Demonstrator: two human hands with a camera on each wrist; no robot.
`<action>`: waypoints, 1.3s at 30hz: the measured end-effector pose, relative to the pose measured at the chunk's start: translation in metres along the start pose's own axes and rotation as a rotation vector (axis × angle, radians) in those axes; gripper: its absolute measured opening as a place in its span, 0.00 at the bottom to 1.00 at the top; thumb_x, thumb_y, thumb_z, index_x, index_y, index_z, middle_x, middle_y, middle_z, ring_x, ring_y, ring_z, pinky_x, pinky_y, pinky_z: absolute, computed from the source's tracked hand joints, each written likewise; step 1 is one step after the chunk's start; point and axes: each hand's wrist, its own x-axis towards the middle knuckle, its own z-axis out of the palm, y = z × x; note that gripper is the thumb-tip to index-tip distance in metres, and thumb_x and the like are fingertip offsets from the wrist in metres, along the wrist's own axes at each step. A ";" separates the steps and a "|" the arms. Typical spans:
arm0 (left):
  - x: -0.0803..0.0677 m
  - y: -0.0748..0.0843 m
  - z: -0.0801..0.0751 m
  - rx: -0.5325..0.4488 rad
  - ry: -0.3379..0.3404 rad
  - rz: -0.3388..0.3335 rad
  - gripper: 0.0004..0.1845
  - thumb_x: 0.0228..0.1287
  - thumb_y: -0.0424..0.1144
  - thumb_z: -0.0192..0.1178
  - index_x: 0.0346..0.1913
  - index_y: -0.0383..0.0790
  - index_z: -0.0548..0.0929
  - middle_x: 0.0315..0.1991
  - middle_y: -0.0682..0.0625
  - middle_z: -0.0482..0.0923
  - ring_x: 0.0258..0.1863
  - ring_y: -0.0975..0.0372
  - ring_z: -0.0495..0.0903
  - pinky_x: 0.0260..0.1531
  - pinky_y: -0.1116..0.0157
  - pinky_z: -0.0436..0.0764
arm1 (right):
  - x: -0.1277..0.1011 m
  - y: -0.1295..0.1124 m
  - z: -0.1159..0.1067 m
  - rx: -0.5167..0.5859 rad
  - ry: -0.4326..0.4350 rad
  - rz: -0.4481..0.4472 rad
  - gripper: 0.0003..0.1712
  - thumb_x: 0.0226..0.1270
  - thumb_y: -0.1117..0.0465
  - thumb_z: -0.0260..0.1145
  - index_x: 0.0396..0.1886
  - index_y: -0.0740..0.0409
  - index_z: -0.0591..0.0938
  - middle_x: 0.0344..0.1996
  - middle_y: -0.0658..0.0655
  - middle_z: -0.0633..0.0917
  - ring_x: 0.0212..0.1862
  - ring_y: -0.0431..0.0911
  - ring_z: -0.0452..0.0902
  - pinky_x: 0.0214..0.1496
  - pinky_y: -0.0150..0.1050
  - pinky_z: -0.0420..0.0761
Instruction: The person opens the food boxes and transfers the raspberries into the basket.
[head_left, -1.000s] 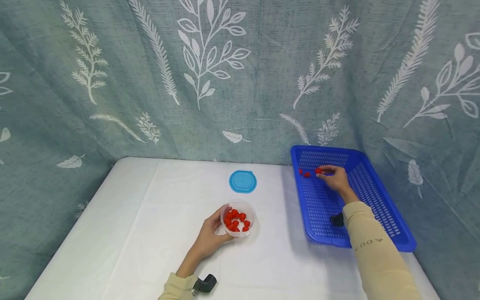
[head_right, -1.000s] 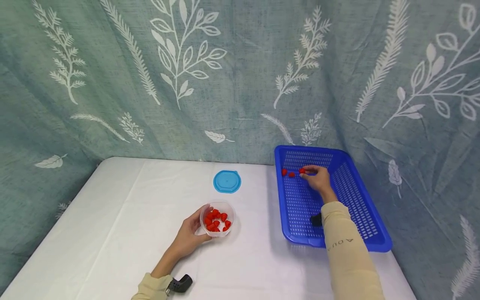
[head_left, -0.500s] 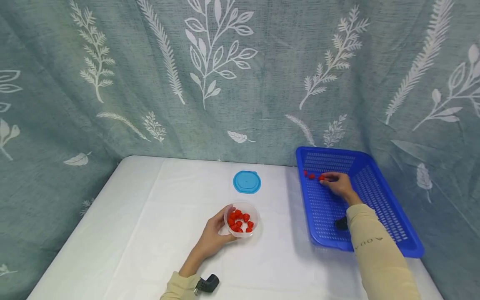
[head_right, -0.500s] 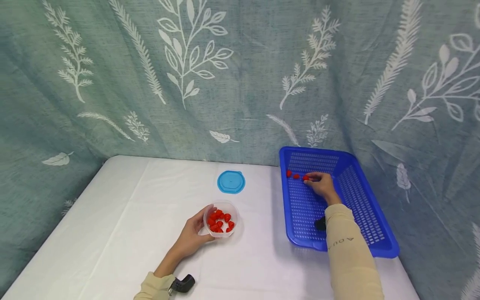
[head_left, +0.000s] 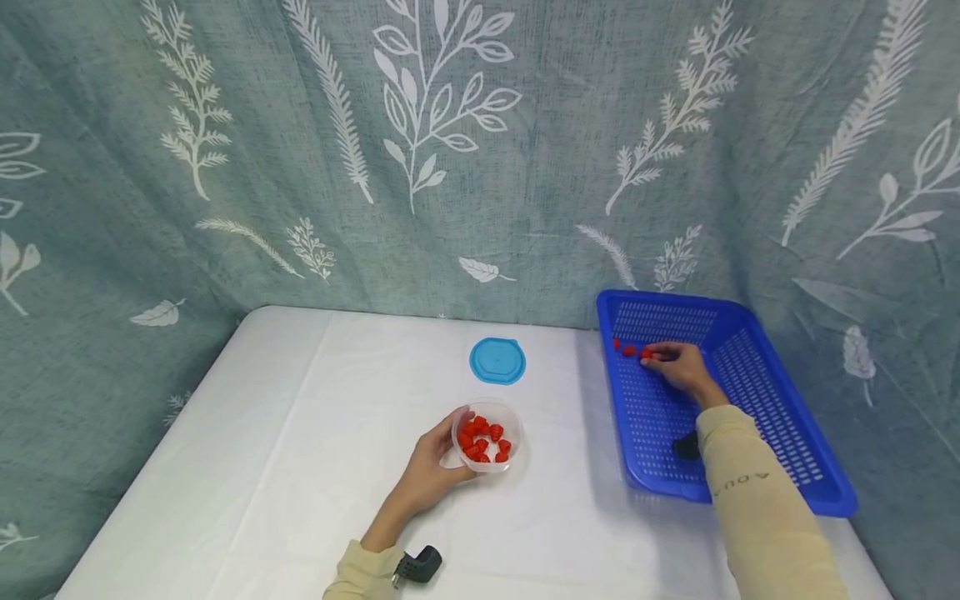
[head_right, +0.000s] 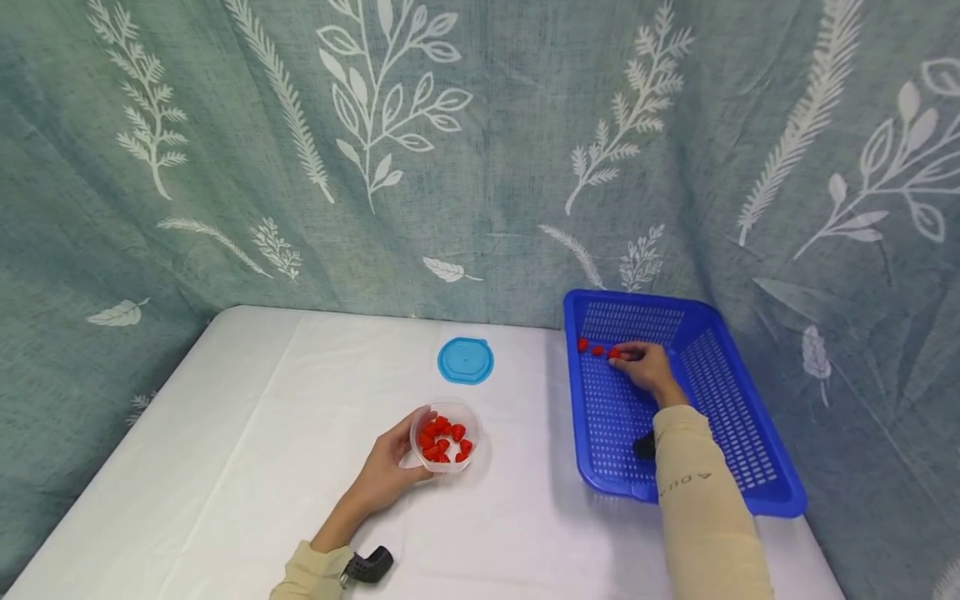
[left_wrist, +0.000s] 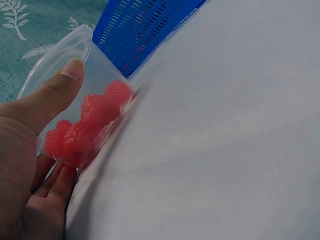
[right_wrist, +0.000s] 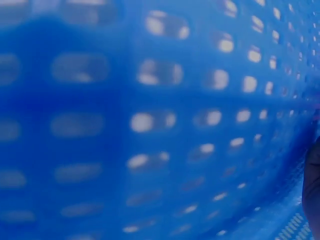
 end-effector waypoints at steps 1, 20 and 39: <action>0.000 0.000 0.000 -0.003 0.000 0.003 0.47 0.55 0.34 0.76 0.77 0.42 0.64 0.74 0.46 0.69 0.76 0.52 0.64 0.74 0.52 0.65 | 0.000 -0.001 -0.001 -0.002 0.003 -0.013 0.25 0.65 0.64 0.72 0.55 0.78 0.79 0.40 0.64 0.87 0.35 0.31 0.74 0.36 0.21 0.74; 0.000 -0.003 0.001 0.015 0.002 -0.033 0.48 0.55 0.34 0.76 0.78 0.44 0.64 0.74 0.50 0.69 0.76 0.55 0.64 0.74 0.56 0.66 | -0.023 -0.115 -0.033 -0.089 0.127 -0.153 0.29 0.65 0.61 0.72 0.61 0.75 0.78 0.59 0.76 0.79 0.64 0.69 0.73 0.68 0.61 0.72; 0.001 -0.002 0.003 -0.003 0.007 -0.025 0.48 0.55 0.32 0.76 0.78 0.45 0.64 0.75 0.48 0.68 0.76 0.53 0.64 0.74 0.53 0.66 | -0.145 -0.243 0.034 0.122 -0.130 -0.411 0.14 0.71 0.61 0.69 0.54 0.56 0.86 0.38 0.59 0.86 0.15 0.39 0.61 0.19 0.32 0.67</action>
